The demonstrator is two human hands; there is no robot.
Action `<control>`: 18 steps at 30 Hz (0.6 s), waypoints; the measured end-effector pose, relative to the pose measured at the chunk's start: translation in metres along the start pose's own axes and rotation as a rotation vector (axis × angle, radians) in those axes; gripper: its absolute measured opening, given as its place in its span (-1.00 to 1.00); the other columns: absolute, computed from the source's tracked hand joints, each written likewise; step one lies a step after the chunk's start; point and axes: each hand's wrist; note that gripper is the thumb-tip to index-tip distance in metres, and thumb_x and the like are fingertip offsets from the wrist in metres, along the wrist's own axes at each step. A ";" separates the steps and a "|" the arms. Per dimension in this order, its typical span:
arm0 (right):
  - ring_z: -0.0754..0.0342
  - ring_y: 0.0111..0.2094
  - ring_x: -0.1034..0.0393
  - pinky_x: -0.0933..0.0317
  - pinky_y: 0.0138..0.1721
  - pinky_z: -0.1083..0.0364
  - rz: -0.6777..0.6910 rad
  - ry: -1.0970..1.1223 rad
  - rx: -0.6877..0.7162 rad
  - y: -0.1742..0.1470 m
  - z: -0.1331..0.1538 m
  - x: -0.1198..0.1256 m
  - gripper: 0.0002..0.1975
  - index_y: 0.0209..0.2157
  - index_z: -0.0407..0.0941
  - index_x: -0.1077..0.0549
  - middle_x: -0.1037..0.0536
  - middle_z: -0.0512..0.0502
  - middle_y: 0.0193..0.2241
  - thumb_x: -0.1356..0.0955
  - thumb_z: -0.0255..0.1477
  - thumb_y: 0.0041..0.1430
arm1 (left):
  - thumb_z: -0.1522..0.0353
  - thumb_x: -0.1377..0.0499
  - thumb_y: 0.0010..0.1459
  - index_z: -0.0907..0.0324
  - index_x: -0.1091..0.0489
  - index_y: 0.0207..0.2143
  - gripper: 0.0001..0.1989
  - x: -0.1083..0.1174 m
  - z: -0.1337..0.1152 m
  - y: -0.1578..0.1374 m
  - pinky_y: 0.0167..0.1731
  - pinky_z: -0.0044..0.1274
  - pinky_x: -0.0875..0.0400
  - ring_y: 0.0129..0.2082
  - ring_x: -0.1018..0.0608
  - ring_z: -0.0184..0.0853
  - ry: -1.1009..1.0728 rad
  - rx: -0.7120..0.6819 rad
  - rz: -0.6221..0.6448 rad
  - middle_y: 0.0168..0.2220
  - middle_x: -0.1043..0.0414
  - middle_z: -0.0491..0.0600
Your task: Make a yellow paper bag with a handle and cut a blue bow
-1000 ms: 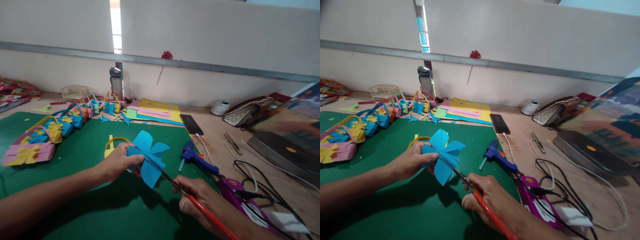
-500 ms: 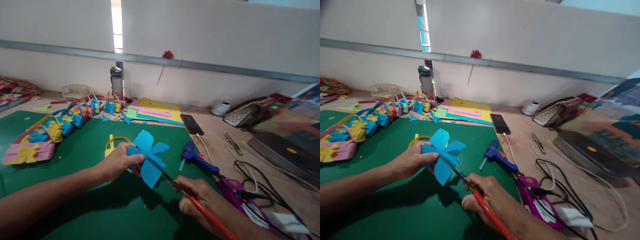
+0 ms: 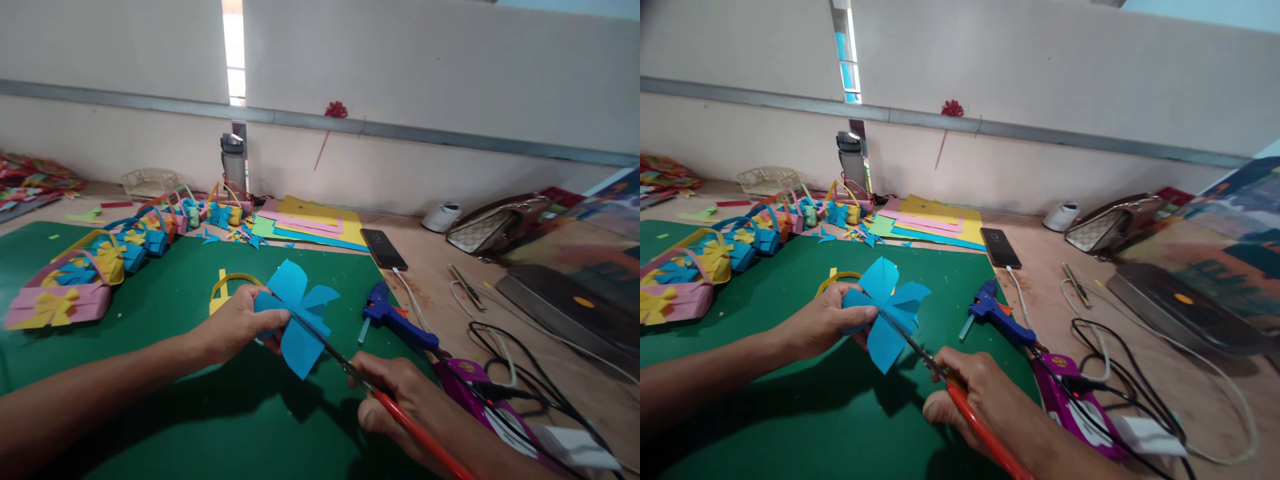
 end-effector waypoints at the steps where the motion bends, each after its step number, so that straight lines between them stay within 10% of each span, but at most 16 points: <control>1: 0.21 -0.60 0.08 0.15 -0.60 0.19 -0.007 0.005 -0.005 0.000 0.000 0.000 -0.84 -0.52 -0.09 -0.19 -0.09 0.14 -0.62 -0.29 -0.37 0.02 | 0.30 -0.26 -0.09 0.28 -0.39 -0.49 -0.80 0.000 0.000 0.000 -0.56 -0.58 -0.45 -0.60 -0.53 -0.38 0.000 -0.001 0.001 -0.58 -0.48 -0.04; 18: 0.26 -0.70 0.00 0.16 -0.66 0.22 0.064 0.092 -0.094 -0.001 -0.005 -0.002 -0.81 -0.44 -0.07 -0.19 -0.16 0.22 -0.71 -0.33 -0.37 -0.03 | 0.25 -0.32 -0.14 0.28 -0.39 -0.48 -0.73 0.001 0.000 0.000 -0.56 -0.56 -0.43 -0.60 -0.53 -0.35 -0.032 0.003 -0.004 -0.58 -0.49 -0.03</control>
Point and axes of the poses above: each hand's wrist, its own y-axis towards the middle knuckle, its own x-axis out of the back of the hand, z = x × y
